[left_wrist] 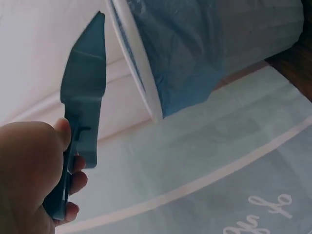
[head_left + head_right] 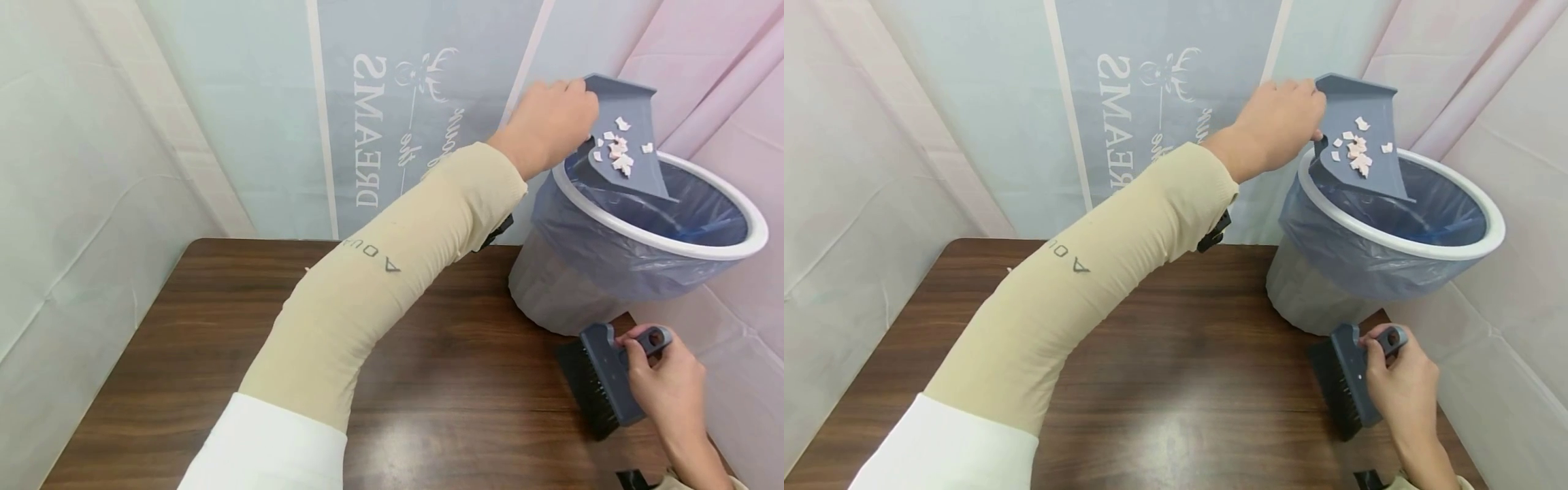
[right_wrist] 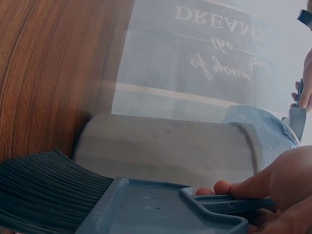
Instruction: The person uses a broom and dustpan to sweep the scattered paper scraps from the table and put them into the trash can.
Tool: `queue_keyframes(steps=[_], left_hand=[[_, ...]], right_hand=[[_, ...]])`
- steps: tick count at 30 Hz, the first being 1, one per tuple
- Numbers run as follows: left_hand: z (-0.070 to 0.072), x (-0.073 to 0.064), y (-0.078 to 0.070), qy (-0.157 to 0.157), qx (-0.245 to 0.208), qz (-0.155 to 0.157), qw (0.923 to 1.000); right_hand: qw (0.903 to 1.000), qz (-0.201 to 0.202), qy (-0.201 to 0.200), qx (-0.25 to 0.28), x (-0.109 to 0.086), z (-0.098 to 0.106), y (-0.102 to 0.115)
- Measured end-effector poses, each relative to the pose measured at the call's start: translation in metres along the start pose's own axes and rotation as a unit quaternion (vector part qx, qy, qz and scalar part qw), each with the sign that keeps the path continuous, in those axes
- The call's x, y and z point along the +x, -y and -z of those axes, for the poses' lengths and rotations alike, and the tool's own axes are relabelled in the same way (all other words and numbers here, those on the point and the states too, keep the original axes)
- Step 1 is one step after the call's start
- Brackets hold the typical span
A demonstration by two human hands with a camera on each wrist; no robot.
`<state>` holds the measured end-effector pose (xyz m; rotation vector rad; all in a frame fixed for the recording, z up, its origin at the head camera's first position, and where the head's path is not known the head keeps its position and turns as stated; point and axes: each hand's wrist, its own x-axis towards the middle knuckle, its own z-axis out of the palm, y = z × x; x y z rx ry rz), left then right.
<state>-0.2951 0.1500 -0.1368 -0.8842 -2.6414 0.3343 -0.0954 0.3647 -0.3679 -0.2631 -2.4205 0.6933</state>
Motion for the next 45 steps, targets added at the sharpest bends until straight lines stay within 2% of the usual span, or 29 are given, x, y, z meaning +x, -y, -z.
queue_keyframes(steps=[4, 6, 9, 11, 12, 14, 18, 19, 21, 23, 25, 27, 31, 36, 39, 45], left_hand=[[-0.003, 0.001, -0.011, -0.014, 0.033, 0.001, 0.9993], [-0.004, 0.002, -0.015, -0.031, 0.047, -0.01, 0.9984], [-0.007, 0.002, -0.019, -0.082, 0.064, -0.044, 0.9935], [-0.008, 0.002, -0.022, -0.128, 0.073, -0.077, 0.9862], [-0.008, 0.001, -0.023, -0.149, 0.077, -0.097, 0.981], [-0.009, 0.0, -0.026, -0.194, 0.088, -0.151, 0.9654], [-0.011, -0.004, -0.037, -0.255, 0.145, -0.249, 0.9228], [-0.011, -0.006, -0.041, -0.265, 0.165, -0.263, 0.9129], [-0.011, -0.009, -0.047, -0.273, 0.203, -0.273, 0.8999], [-0.01, -0.011, -0.05, -0.279, 0.227, -0.271, 0.8926], [-0.008, -0.013, -0.051, -0.277, 0.232, -0.266, 0.8936], [-0.008, -0.014, -0.049, -0.274, 0.22, -0.261, 0.8992], [-0.009, -0.015, -0.042, -0.257, 0.17, -0.252, 0.9173], [-0.012, -0.016, -0.031, -0.247, 0.096, -0.243, 0.933], [-0.013, -0.018, -0.021, -0.252, 0.072, -0.217, 0.9405], [-0.016, -0.025, -0.003, -0.242, 0.066, -0.156, 0.9553]], right_hand=[[1.0, -0.001, 0.002, -0.002, 0.0, 0.001, -0.001], [1.0, -0.002, 0.003, -0.004, 0.0, 0.001, -0.001], [1.0, -0.006, 0.005, -0.005, 0.0, 0.001, 0.0], [0.9999, -0.009, 0.007, -0.005, 0.0, 0.001, 0.0], [0.9999, -0.01, 0.008, -0.004, 0.0, 0.001, 0.0], [0.9999, -0.012, 0.009, -0.003, -0.001, 0.001, 0.001], [0.9999, -0.013, 0.009, 0.0, -0.001, 0.002, 0.001], [0.9999, -0.013, 0.008, 0.0, -0.001, 0.003, 0.001], [0.9999, -0.014, 0.008, -0.004, -0.002, 0.003, 0.002], [0.9998, -0.014, 0.01, -0.008, -0.001, 0.003, 0.003], [0.9997, -0.015, 0.011, -0.013, -0.001, 0.003, 0.003], [0.9997, -0.014, 0.013, -0.015, -0.001, 0.002, 0.004], [0.9997, -0.011, 0.012, -0.016, -0.001, 0.001, 0.003], [0.9999, -0.005, 0.007, -0.014, -0.004, 0.001, 0.0], [0.9999, -0.001, 0.008, -0.014, -0.003, -0.002, 0.0], [0.9999, 0.001, 0.01, -0.006, -0.002, -0.005, 0.0]])
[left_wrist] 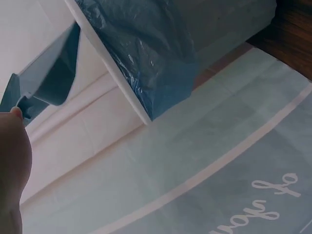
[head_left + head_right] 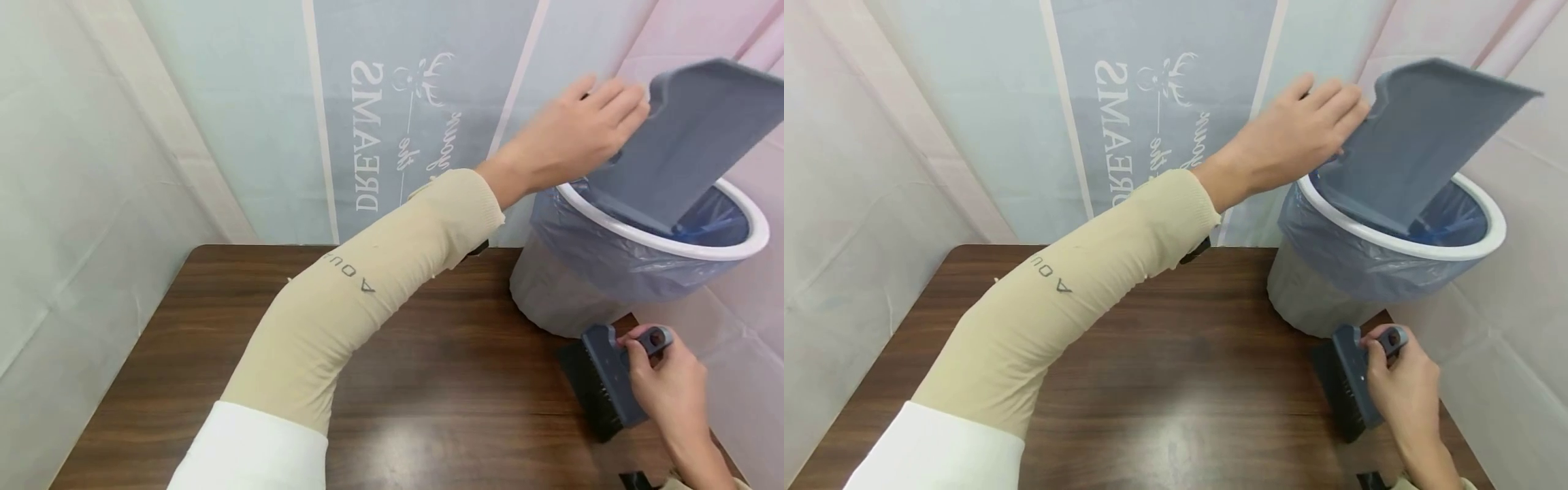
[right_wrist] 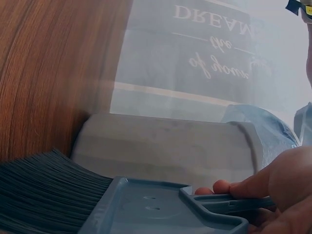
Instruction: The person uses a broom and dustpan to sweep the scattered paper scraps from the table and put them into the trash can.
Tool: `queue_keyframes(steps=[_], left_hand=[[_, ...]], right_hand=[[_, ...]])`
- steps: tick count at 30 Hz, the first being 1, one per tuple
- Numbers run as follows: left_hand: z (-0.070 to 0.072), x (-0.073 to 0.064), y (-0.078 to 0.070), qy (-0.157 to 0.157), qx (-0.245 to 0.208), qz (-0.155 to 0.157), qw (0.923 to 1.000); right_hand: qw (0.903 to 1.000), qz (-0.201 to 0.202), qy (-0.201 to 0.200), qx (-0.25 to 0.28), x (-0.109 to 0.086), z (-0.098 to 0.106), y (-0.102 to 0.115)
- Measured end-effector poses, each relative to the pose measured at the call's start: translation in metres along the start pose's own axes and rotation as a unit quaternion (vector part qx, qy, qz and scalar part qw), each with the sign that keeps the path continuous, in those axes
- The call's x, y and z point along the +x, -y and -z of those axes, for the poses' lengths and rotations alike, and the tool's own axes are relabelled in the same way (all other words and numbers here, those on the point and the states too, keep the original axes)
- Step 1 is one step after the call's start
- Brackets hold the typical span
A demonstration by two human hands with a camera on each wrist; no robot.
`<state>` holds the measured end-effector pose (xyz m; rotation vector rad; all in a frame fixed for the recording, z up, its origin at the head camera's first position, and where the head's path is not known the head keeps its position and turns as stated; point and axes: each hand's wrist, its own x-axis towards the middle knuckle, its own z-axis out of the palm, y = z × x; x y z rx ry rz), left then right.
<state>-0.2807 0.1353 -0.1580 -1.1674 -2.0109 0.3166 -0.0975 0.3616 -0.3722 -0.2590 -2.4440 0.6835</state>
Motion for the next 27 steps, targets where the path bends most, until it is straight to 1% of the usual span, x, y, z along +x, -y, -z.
queue_keyframes(steps=[3, 7, 12, 17, 22, 24, 27], left_hand=[[-0.001, -0.008, 0.006, 0.014, 0.01, 0.028, 0.9995], [-0.006, -0.019, 0.009, 0.031, 0.006, 0.043, 0.9986], [-0.011, -0.03, 0.009, 0.053, -0.021, 0.076, 0.9955], [-0.009, -0.036, 0.008, 0.083, -0.056, 0.111, 0.9888], [-0.005, -0.045, 0.012, 0.086, -0.084, 0.136, 0.9834], [-0.003, -0.051, 0.015, 0.083, -0.098, 0.143, 0.9813], [-0.003, -0.061, 0.02, 0.087, -0.124, 0.155, 0.9762]], right_hand=[[1.0, -0.002, 0.002, 0.001, 0.001, 0.0, 0.002], [0.9998, -0.012, 0.012, -0.003, 0.002, 0.0, 0.002], [0.9996, -0.024, 0.016, -0.006, 0.001, 0.001, 0.002], [0.9995, -0.029, 0.008, -0.003, -0.003, 0.003, 0.0], [0.9998, -0.02, 0.002, -0.002, -0.004, 0.004, -0.001], [0.9998, -0.019, 0.0, -0.004, -0.003, 0.004, -0.001], [0.9998, -0.02, 0.001, -0.004, -0.003, 0.004, 0.0]])
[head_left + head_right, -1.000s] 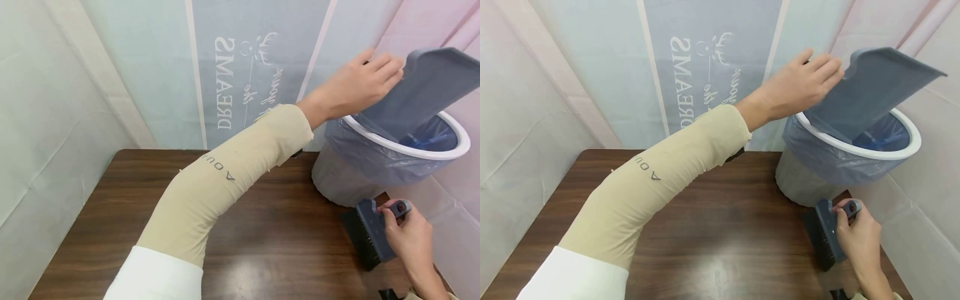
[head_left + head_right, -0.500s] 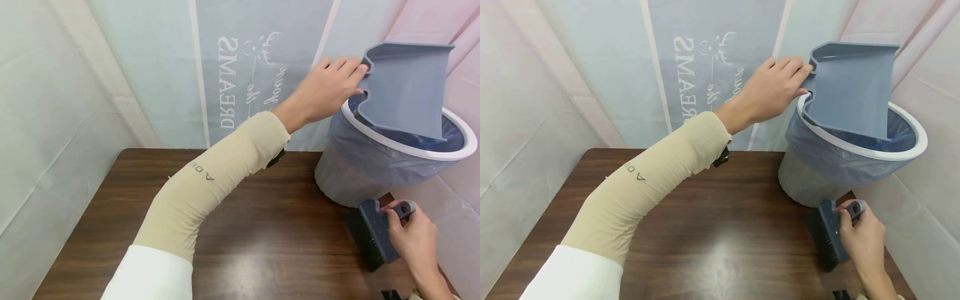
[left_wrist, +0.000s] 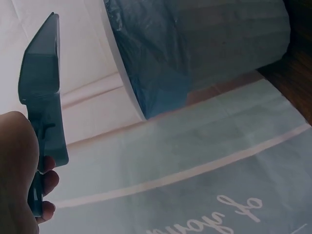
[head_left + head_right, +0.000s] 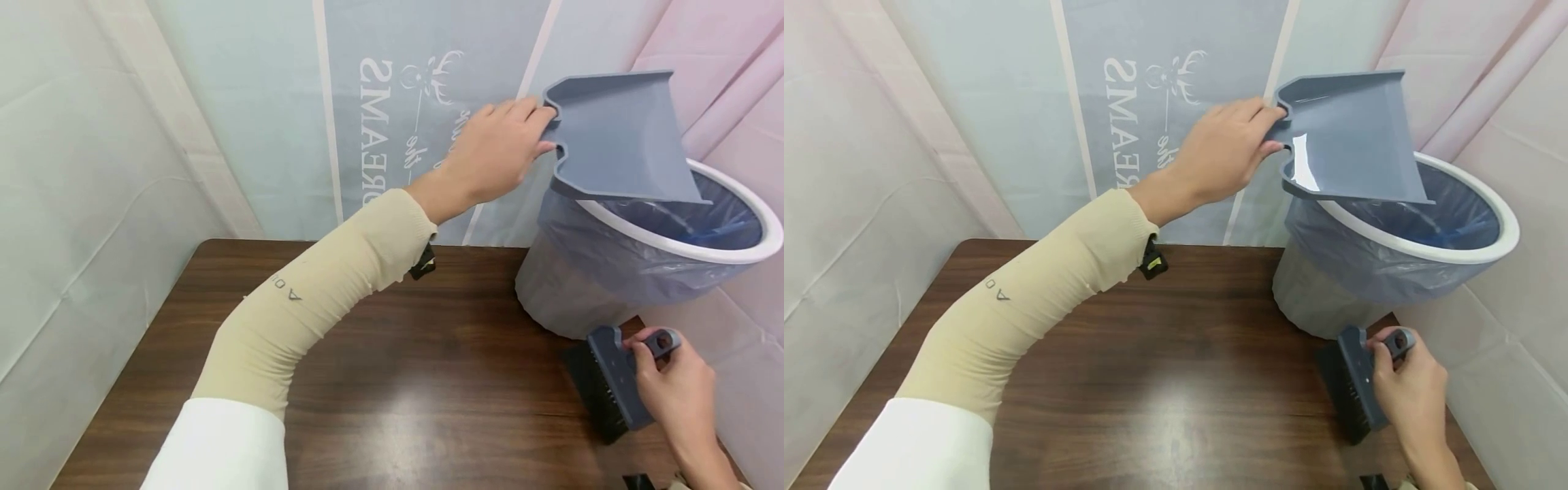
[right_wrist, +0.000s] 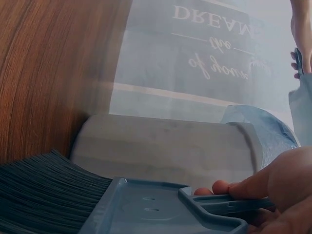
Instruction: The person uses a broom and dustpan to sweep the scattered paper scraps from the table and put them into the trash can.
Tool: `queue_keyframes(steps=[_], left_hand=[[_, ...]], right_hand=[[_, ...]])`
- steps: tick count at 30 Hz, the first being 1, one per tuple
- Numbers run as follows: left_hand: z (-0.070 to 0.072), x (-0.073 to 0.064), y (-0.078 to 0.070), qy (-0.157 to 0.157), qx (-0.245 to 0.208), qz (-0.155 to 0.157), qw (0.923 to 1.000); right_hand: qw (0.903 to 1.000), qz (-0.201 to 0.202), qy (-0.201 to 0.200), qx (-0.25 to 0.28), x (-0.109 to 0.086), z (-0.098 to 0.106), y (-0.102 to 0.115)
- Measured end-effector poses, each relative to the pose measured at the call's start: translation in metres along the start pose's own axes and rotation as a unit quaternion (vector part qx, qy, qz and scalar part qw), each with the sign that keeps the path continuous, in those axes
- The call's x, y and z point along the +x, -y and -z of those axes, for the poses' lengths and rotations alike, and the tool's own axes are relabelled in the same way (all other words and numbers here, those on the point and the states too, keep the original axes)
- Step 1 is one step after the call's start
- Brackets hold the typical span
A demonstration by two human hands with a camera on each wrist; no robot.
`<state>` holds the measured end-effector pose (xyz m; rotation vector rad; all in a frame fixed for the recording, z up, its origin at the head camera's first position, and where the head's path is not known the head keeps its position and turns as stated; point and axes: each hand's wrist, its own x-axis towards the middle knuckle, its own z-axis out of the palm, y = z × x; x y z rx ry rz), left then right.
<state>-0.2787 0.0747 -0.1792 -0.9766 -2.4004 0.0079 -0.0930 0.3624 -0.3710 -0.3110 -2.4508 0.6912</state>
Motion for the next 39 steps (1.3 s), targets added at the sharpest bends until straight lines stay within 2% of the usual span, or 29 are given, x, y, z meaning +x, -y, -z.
queue_keyframes(steps=[10, 18, 25, 29, 34, 39], left_hand=[[-0.012, -0.035, 0.031, -0.007, -0.063, 0.01, 0.9979], [-0.017, -0.068, 0.046, 0.017, -0.101, 0.022, 0.9945], [-0.024, -0.101, 0.058, 0.033, -0.081, 0.014, 0.9961], [-0.031, -0.119, 0.064, 0.04, -0.086, 0.018, 0.9953], [-0.039, -0.138, 0.068, 0.031, -0.095, 0.02, 0.9948], [-0.049, -0.157, 0.067, 0.021, -0.086, 0.004, 0.9961]], right_hand=[[1.0, -0.001, 0.001, 0.006, 0.0, -0.003, 0.002], [0.9999, 0.009, -0.002, 0.008, -0.002, -0.006, 0.002], [0.9999, 0.008, -0.004, 0.005, -0.002, -0.008, 0.005], [1.0, 0.007, -0.004, 0.004, -0.002, -0.008, 0.005], [1.0, 0.005, -0.001, 0.002, -0.003, -0.008, 0.005], [1.0, 0.0, -0.001, 0.004, -0.003, -0.008, 0.007]])
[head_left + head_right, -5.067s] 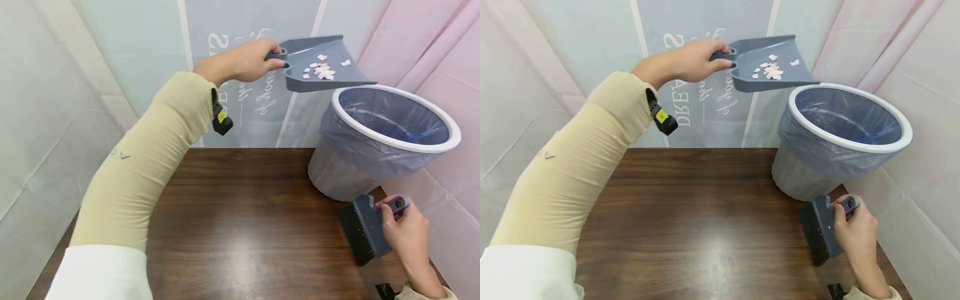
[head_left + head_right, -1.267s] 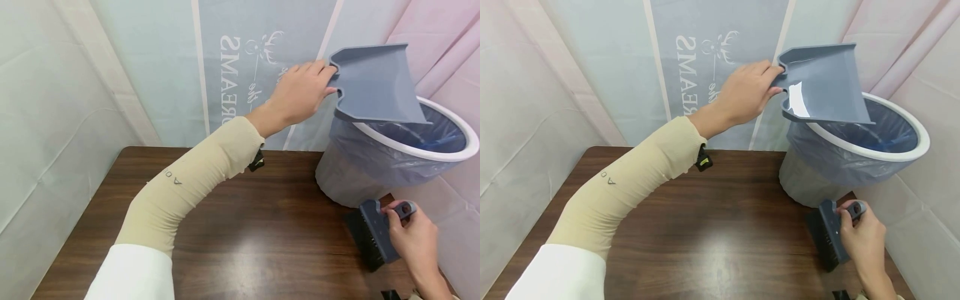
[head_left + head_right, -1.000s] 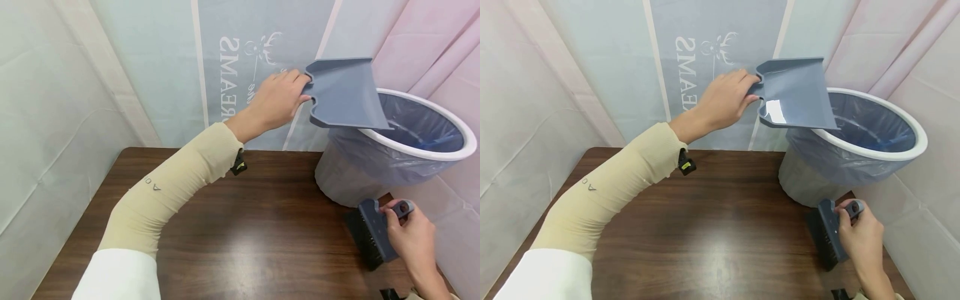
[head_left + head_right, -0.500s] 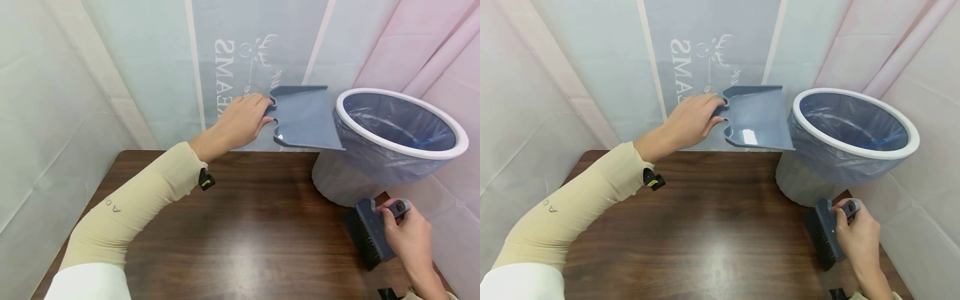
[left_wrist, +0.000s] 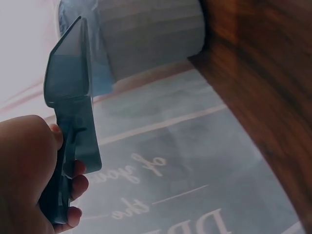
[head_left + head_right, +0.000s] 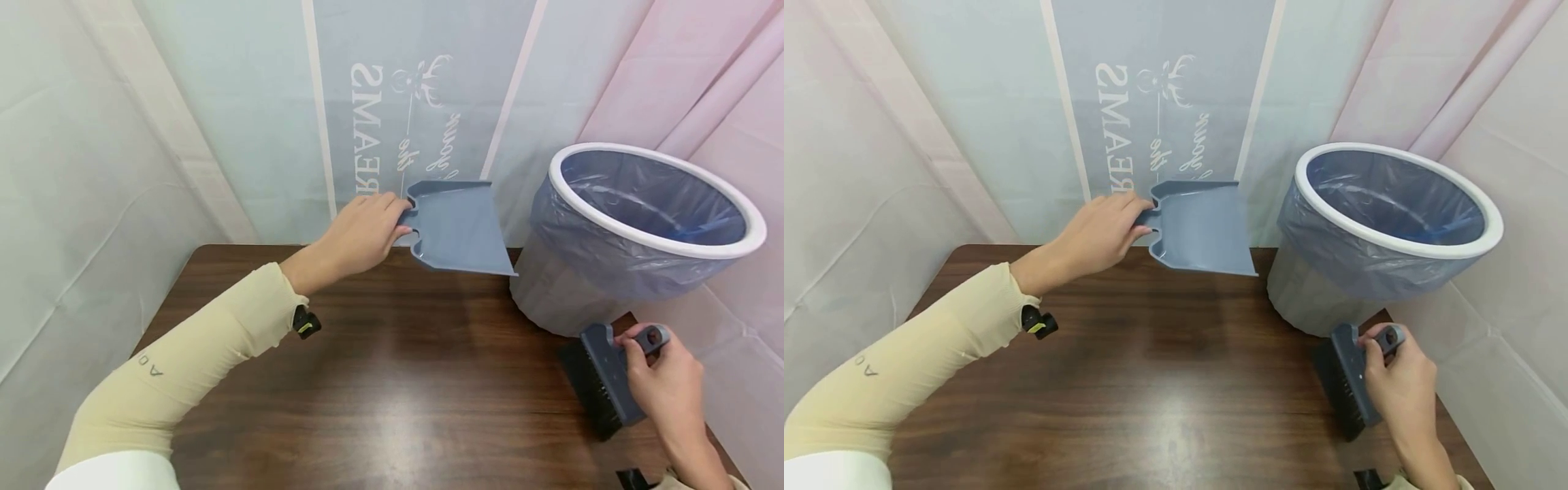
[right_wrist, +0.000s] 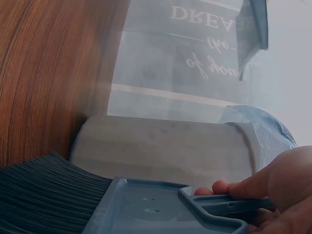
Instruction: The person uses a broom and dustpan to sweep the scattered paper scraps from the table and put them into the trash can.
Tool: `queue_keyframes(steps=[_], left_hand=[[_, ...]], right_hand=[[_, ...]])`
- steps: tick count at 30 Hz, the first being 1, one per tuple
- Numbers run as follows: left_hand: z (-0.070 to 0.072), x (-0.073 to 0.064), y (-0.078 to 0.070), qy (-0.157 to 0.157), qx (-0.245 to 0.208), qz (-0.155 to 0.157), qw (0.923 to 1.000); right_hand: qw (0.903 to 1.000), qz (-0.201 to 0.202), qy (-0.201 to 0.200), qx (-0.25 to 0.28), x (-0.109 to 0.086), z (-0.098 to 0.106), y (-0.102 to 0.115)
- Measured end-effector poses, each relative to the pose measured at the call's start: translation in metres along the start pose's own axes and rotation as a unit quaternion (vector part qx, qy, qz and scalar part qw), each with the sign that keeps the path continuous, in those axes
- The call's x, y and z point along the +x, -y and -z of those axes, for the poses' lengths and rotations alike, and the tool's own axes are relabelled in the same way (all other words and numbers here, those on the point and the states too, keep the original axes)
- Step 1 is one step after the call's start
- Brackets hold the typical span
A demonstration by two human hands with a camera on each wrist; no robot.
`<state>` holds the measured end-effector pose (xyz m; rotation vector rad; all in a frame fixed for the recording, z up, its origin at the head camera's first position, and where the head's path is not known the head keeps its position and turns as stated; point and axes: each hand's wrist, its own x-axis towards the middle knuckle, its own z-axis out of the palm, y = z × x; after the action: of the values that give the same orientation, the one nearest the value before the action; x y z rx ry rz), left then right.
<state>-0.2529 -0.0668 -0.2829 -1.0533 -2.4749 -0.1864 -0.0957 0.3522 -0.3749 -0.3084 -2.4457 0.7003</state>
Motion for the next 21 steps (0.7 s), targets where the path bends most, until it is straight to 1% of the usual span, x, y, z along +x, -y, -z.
queue_keyframes(steps=[2, 6, 13, 17, 21], left_hand=[[-0.004, -0.007, 0.0, 0.0, -0.003, -0.002, 1.0], [-0.012, -0.023, 0.001, 0.002, -0.02, 0.009, 0.9998], [-0.02, -0.057, 0.004, 0.022, -0.041, 0.016, 0.9988], [-0.025, -0.076, 0.001, 0.03, -0.059, 0.021, 0.9976], [-0.031, -0.096, -0.007, 0.033, -0.08, 0.024, 0.9959]], right_hand=[[1.0, -0.003, 0.001, -0.001, 0.0, 0.001, 0.0], [0.9999, -0.011, 0.003, -0.001, 0.0, 0.002, 0.0], [0.9999, -0.008, 0.005, -0.006, -0.002, 0.002, 0.0], [0.9999, -0.007, 0.011, -0.007, -0.002, 0.002, 0.0], [0.9999, -0.007, 0.007, -0.006, -0.001, 0.003, 0.0]])
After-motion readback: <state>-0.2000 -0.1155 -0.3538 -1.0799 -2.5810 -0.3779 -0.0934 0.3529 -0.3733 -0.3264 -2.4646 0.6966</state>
